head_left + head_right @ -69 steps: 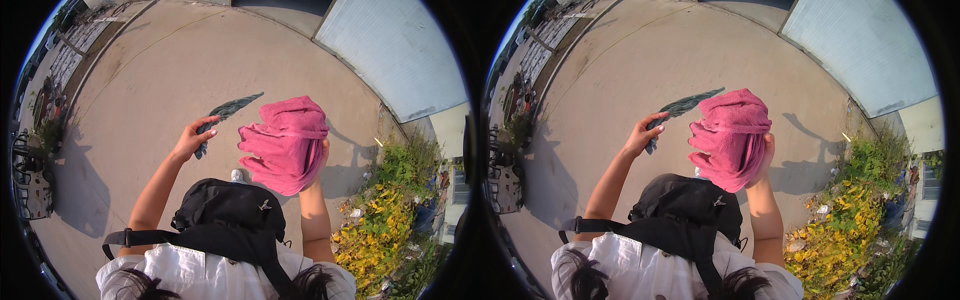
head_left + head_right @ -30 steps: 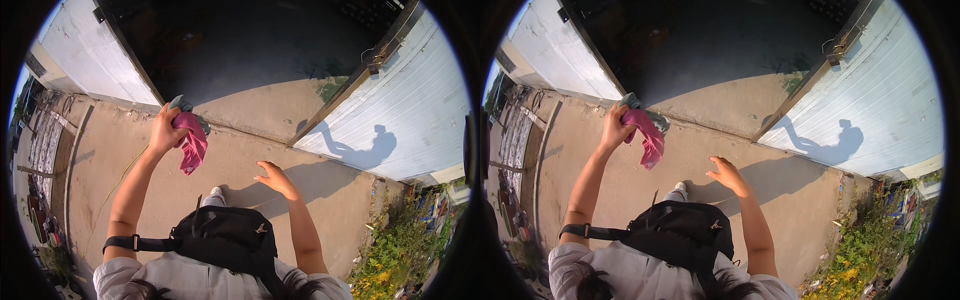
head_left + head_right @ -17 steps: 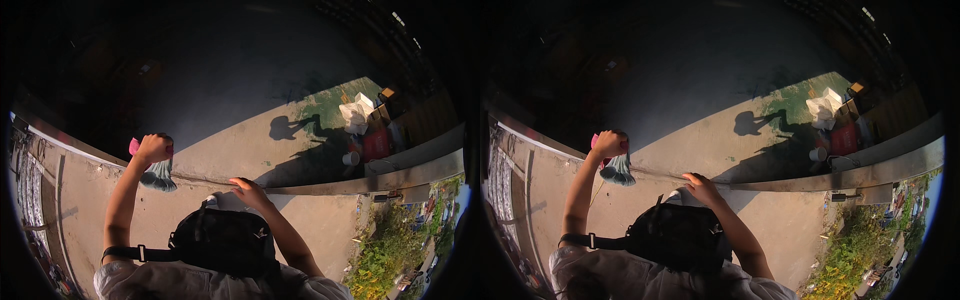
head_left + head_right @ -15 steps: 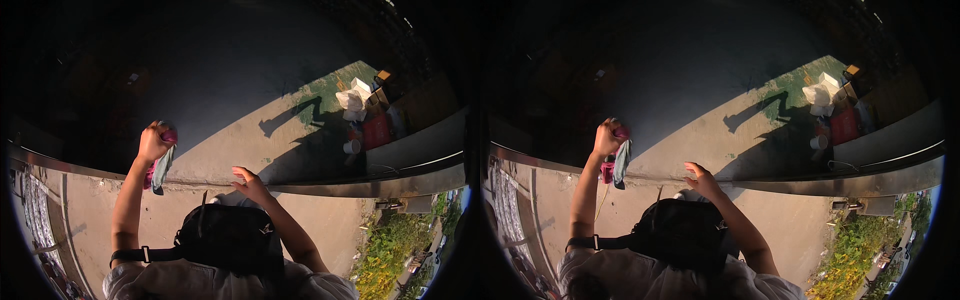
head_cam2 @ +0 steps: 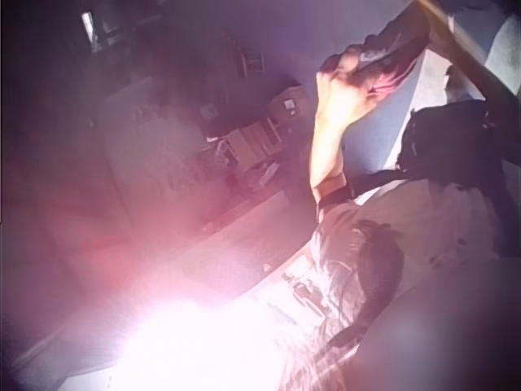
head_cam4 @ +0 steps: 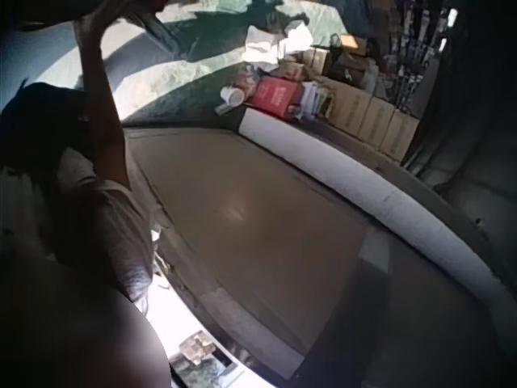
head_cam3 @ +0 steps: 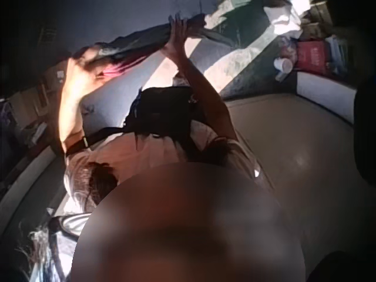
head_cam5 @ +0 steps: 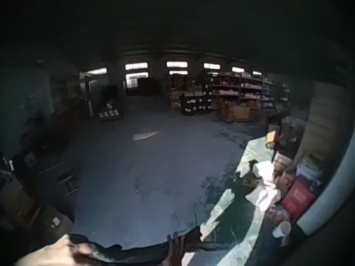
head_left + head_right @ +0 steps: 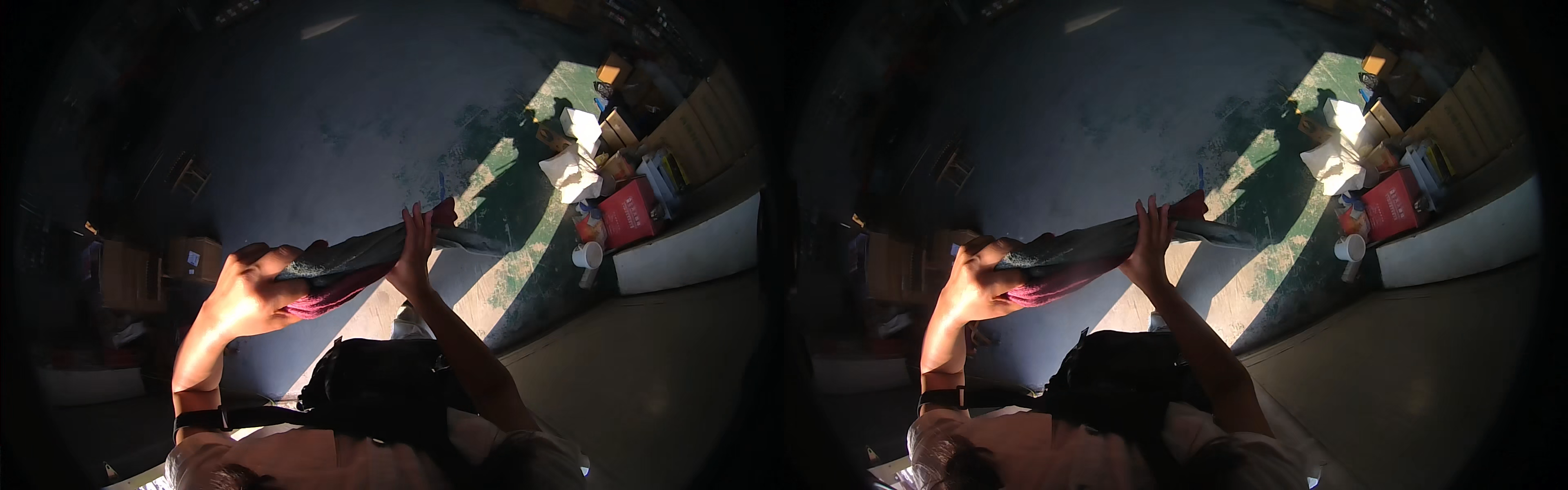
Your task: The person picks up two cloths from a cluttered table in a warehouse, walks outside to a water trough, and repeatedly wets, wrings, and rinses the cloths. They then return inside and place the cloths on the table.
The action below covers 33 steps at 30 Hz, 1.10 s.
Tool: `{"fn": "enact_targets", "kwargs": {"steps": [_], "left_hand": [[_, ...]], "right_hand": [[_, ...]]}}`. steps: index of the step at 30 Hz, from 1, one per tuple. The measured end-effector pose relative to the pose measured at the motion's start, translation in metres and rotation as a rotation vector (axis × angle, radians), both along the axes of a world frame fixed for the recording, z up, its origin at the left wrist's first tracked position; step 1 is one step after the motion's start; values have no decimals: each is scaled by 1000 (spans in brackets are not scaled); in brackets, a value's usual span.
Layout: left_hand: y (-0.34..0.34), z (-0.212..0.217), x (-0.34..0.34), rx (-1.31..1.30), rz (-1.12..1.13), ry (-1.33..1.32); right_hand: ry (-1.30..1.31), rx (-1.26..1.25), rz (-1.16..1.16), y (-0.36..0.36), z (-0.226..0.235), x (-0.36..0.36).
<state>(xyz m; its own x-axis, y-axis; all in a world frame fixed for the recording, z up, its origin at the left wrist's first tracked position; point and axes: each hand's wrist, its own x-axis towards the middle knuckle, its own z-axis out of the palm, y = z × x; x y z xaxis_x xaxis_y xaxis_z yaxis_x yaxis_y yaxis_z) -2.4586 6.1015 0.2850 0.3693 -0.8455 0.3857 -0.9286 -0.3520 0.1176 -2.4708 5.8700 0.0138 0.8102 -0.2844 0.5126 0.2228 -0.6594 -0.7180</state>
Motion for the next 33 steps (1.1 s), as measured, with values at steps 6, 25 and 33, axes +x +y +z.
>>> {"fn": "enact_targets", "kwargs": {"steps": [6, 25, 33], "left_hand": [[6, -5, 196, 3, 494, 110], [-257, -123, 903, 863, 51, 1219], [-557, 18, 1181, 428, -564, 1382]], "right_hand": [[270, -96, 124, -122, 37, 203], [1437, 590, -818, -531, -167, 467], [1449, 965, -1191, -695, -174, 620]]}}
